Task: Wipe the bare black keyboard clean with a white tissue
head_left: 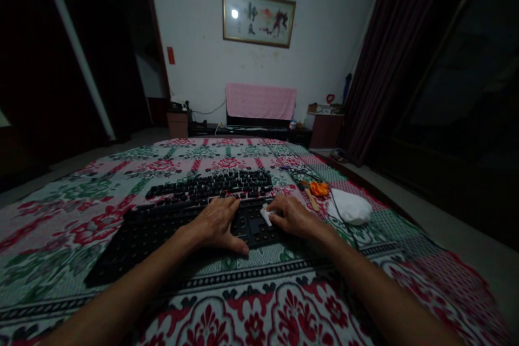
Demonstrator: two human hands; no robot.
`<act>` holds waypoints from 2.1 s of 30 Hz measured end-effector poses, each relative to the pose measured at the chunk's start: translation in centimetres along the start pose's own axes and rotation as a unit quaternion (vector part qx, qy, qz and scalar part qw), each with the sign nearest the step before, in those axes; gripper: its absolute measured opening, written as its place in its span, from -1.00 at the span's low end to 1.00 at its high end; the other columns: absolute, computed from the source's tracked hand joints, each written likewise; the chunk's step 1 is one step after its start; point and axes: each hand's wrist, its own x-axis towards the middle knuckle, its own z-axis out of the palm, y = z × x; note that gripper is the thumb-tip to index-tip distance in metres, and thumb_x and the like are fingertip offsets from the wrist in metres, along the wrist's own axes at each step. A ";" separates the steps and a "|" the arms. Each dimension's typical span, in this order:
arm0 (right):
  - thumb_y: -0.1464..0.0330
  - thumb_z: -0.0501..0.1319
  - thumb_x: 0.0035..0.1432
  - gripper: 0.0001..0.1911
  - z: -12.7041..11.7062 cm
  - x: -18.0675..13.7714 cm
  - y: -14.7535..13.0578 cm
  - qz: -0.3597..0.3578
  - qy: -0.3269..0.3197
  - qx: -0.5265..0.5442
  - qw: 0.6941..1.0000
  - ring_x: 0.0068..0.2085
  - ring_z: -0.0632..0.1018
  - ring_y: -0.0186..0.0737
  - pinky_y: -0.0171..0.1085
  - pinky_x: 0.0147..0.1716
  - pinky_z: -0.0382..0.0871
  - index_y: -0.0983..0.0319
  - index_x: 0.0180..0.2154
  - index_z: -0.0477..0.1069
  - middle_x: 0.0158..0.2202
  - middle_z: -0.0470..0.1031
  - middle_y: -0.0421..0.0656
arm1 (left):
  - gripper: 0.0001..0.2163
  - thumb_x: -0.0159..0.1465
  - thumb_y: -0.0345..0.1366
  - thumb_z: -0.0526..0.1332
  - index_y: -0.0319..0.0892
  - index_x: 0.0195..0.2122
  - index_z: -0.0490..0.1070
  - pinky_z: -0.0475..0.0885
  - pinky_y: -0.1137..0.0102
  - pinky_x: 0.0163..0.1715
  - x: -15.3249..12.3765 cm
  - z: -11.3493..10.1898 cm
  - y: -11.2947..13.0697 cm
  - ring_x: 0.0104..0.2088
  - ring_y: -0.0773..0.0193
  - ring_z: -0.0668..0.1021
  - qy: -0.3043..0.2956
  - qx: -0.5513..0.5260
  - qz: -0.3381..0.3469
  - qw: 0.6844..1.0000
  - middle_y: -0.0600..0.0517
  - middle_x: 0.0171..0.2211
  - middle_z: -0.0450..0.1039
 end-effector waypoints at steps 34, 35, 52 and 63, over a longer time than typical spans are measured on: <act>0.39 0.04 0.17 -0.78 2.0 4.9 -1.4 -0.062 -0.010 -0.083 0.995 -0.32 0.37 -0.31 -0.37 -0.33 0.17 0.24 -0.23 0.43 -0.32 0.32 -0.12 | 0.01 -0.17 0.33 0.12 -0.27 0.21 0.02 0.07 0.22 0.16 -0.1 1.1 -0.7 0.19 -0.01 0.16 0.007 -0.037 -0.017 0.999 -0.22 0.22 0.03; 0.39 0.03 0.17 -0.78 2.1 4.9 -1.4 -0.056 -0.012 -0.090 0.994 -0.33 0.37 -0.31 -0.37 -0.34 0.17 0.24 -0.24 0.43 -0.32 0.32 -0.12 | 0.01 -0.16 0.33 0.11 -0.27 0.21 0.02 0.07 0.22 0.16 -0.2 1.1 -0.7 0.19 -0.02 0.15 0.006 -0.037 -0.018 0.999 -0.22 0.22 0.02; 0.36 0.06 0.13 -0.79 2.1 4.3 -0.4 -0.026 0.058 -0.088 0.994 -0.35 0.37 -0.32 -0.37 -0.36 0.15 0.24 -0.25 0.43 -0.35 0.35 -0.14 | 0.06 -0.19 0.36 0.10 -0.34 0.21 0.03 0.06 0.18 0.18 -0.1 1.2 -0.8 0.21 -0.08 0.11 0.000 -0.056 -0.026 0.998 -0.26 0.23 -0.01; 0.41 0.08 0.06 -0.86 2.6 4.6 -0.7 -0.011 0.032 -0.126 0.991 -0.40 0.35 -0.33 -0.36 -0.40 0.12 0.26 -0.39 0.40 -0.38 0.34 -0.14 | 0.08 -0.19 0.37 0.08 -0.37 0.22 0.01 0.05 0.17 0.18 -0.2 1.3 -1.0 0.21 -0.08 0.10 -0.002 -0.053 -0.027 0.998 -0.27 0.24 -0.02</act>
